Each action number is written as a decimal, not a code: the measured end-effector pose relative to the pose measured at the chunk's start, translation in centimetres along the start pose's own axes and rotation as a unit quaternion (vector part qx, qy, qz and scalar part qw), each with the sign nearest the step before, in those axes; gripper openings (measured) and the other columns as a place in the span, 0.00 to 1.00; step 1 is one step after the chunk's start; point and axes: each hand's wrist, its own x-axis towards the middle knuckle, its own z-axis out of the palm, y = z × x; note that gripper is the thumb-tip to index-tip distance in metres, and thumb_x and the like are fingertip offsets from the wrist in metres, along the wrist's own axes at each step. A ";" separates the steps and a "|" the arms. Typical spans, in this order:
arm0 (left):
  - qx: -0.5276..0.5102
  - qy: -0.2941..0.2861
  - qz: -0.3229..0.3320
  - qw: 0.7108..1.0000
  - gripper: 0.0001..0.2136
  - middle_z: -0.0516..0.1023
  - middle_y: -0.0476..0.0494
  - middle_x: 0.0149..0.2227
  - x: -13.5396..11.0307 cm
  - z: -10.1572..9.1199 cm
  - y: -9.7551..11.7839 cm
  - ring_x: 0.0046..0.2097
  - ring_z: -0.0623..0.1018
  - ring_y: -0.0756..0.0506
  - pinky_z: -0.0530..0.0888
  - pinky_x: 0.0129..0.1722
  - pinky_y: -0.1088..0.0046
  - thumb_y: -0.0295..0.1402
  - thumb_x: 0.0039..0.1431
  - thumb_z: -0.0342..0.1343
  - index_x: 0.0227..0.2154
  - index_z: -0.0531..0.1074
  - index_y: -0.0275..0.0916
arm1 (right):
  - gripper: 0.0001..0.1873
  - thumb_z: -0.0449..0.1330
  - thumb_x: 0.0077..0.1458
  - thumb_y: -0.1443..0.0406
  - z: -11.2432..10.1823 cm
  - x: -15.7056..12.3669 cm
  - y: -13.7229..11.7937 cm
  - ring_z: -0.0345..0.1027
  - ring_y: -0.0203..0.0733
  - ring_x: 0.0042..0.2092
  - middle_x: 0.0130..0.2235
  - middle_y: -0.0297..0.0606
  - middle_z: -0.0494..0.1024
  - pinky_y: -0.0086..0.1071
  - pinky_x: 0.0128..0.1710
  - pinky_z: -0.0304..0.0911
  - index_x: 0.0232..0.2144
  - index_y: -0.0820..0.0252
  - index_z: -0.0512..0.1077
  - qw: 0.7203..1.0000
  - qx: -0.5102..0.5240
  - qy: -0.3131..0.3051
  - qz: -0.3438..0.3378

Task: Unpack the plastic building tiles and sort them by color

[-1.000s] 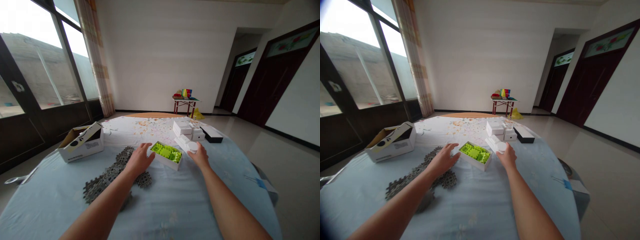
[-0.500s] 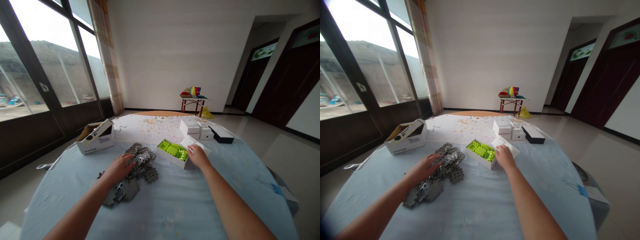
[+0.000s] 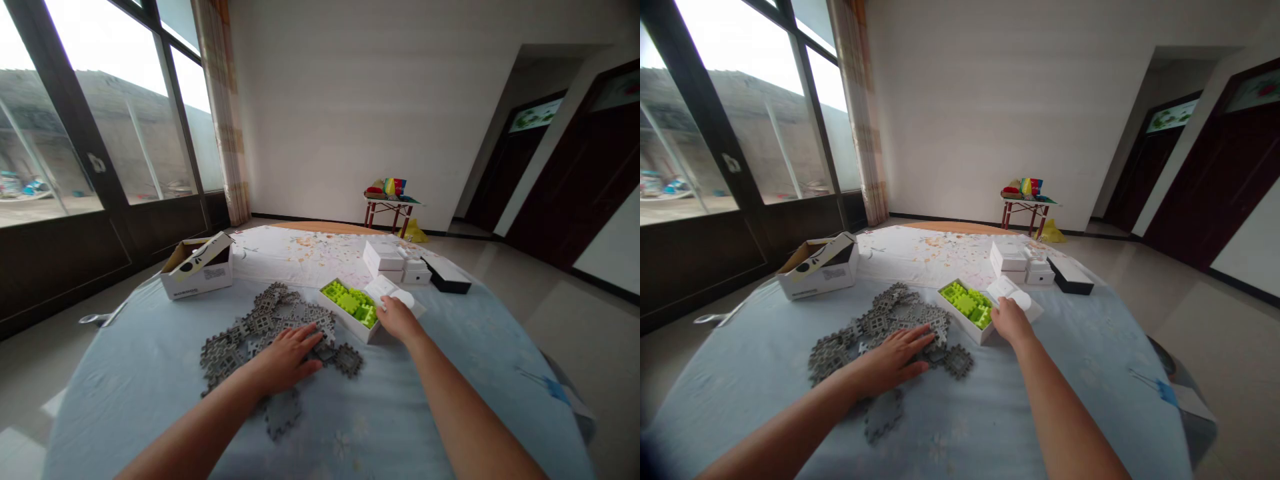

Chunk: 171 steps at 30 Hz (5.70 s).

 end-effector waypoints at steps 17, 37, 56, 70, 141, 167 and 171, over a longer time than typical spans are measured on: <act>-0.010 0.274 -0.203 0.940 0.26 0.74 0.40 0.47 -4.4 -3.9 -11.2 0.46 0.73 0.42 0.68 0.47 0.68 0.50 0.55 0.41 0.47 0.71 0.39 | 0.14 0.53 0.48 0.54 0.3 -0.5 -1.2 0.66 0.41 0.32 0.29 0.35 0.74 0.29 0.27 0.60 0.30 0.58 0.68 0.886 0.445 -0.059 0.116; -0.064 0.333 -0.356 0.871 0.21 0.77 0.42 0.40 -6.5 -1.6 -15.4 0.41 0.75 0.44 0.67 0.40 0.73 0.45 0.55 0.41 0.40 0.73 0.40 | 0.30 0.62 0.44 0.53 0.4 -1.0 -15.0 0.67 0.50 0.48 0.48 0.49 0.72 0.43 0.49 0.62 0.46 0.65 0.70 0.910 0.365 0.097 -0.168; -0.065 0.349 -0.376 0.856 0.20 0.79 0.43 0.36 -6.9 -2.1 -14.8 0.39 0.75 0.44 0.67 0.35 0.75 0.43 0.56 0.39 0.37 0.74 0.41 | 0.31 0.60 0.49 0.53 -1.5 -1.2 -13.3 0.57 0.47 0.57 0.55 0.43 0.65 0.44 0.58 0.52 0.53 0.56 0.63 0.899 0.243 0.202 -0.302; 0.042 0.372 -0.270 0.887 0.23 0.74 0.40 0.47 -5.6 -2.6 -12.7 0.48 0.71 0.41 0.64 0.50 0.66 0.46 0.58 0.38 0.45 0.70 0.38 | 0.26 0.53 0.47 0.46 3.4 3.7 -3.8 0.69 0.49 0.44 0.35 0.43 0.78 0.38 0.44 0.62 0.32 0.61 0.73 0.912 0.395 0.082 0.075; 0.009 0.335 -0.239 0.911 0.17 0.77 0.46 0.42 -6.0 -2.8 -11.8 0.46 0.74 0.44 0.57 0.55 0.60 0.43 0.57 0.42 0.38 0.74 0.43 | 0.61 0.63 0.35 0.50 4.7 1.0 -7.2 0.60 0.60 0.52 0.55 0.53 0.54 0.44 0.46 0.61 0.62 0.55 0.30 0.973 0.169 0.147 0.055; 0.002 0.337 -0.274 0.901 0.16 0.78 0.46 0.40 -6.2 -1.8 -13.5 0.43 0.75 0.45 0.65 0.48 0.65 0.40 0.57 0.42 0.37 0.74 0.42 | 0.61 0.65 0.36 0.52 9.2 11.0 -29.5 0.52 0.51 0.58 0.59 0.54 0.49 0.40 0.53 0.52 0.62 0.64 0.34 0.959 0.218 -0.116 -0.137; -0.003 0.332 -0.270 0.904 0.17 0.78 0.45 0.40 -6.1 -1.5 -14.3 0.44 0.75 0.44 0.67 0.47 0.68 0.42 0.56 0.42 0.37 0.74 0.42 | 0.46 0.60 0.45 0.53 7.1 11.9 -23.9 0.53 0.45 0.57 0.57 0.46 0.57 0.37 0.52 0.55 0.60 0.64 0.45 0.978 0.175 0.007 -0.114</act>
